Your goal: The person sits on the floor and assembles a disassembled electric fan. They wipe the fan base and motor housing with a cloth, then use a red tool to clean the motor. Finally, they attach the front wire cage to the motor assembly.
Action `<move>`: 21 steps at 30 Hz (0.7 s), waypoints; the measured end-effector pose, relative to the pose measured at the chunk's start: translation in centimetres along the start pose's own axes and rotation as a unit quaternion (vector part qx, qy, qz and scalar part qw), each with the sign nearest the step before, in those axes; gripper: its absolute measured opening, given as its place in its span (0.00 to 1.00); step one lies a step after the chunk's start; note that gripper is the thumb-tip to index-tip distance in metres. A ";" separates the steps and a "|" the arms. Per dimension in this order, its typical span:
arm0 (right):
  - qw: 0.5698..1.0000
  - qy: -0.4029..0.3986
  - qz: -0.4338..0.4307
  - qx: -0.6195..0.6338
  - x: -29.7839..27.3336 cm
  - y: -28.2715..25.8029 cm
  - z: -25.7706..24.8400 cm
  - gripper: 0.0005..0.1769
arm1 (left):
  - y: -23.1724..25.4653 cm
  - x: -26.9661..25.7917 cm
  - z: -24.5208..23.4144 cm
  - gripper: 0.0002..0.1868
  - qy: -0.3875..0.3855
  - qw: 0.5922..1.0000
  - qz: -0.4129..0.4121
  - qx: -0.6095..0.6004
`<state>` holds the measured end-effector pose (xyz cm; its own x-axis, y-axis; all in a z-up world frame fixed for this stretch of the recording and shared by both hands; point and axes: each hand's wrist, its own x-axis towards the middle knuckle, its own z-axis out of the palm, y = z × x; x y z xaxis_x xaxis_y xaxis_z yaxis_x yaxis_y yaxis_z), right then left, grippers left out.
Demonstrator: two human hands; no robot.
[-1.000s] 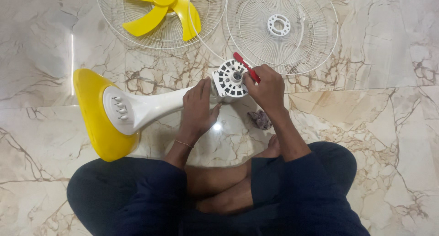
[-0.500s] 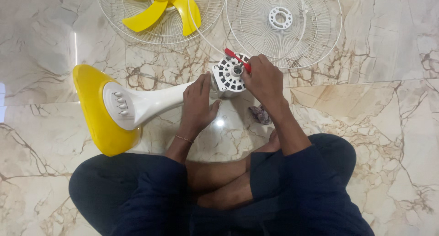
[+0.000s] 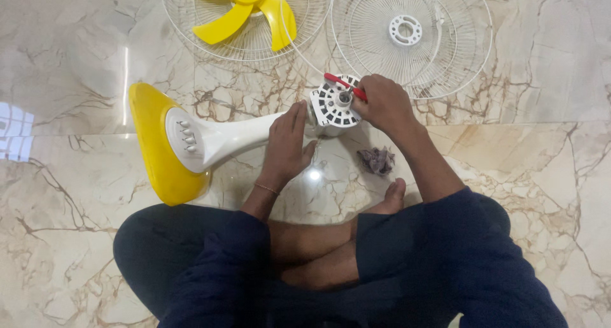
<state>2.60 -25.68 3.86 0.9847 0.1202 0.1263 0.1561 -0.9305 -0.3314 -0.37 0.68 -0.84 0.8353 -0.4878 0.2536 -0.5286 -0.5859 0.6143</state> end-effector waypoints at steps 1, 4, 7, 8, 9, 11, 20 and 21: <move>1.000 0.001 -0.010 0.001 0.2 0.0 -0.3 0.13 | 0.0 0.1 -0.1 0.49 0.002 1.000 0.000 0.002; 0.999 -0.041 0.006 -0.034 0.9 -0.4 -0.8 0.14 | 0.2 0.2 -0.1 0.48 0.010 1.000 -0.001 0.007; 0.998 -0.044 -0.018 -0.042 1.2 -0.6 -1.4 0.14 | 0.3 0.5 0.1 0.48 0.016 1.000 -0.005 0.009; 0.998 -0.047 -0.019 -0.044 1.4 -0.6 -1.7 0.14 | 0.4 0.6 0.1 0.48 0.016 1.000 -0.006 0.010; 0.997 -0.052 -0.020 -0.043 1.4 -0.6 -1.8 0.14 | 0.5 0.4 0.1 0.48 0.014 1.000 -0.011 0.011; 0.997 -0.074 -0.016 -0.033 1.7 -0.7 -1.9 0.13 | 0.5 0.6 0.0 0.47 0.006 1.000 -0.020 0.013; 0.922 -0.073 0.099 0.367 1.2 2.2 -3.6 0.12 | 0.1 0.6 0.4 0.48 0.011 1.000 -0.016 0.021; 0.857 -0.058 0.158 0.487 1.2 2.5 -4.2 0.11 | -0.1 0.8 0.5 0.48 0.015 1.000 -0.012 0.020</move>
<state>3.80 -29.33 7.14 0.9820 0.0008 -0.1887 -0.1847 -0.1993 -0.9624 0.24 0.05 -1.03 0.8521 -0.4537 0.2609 -0.5127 -0.6236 0.5901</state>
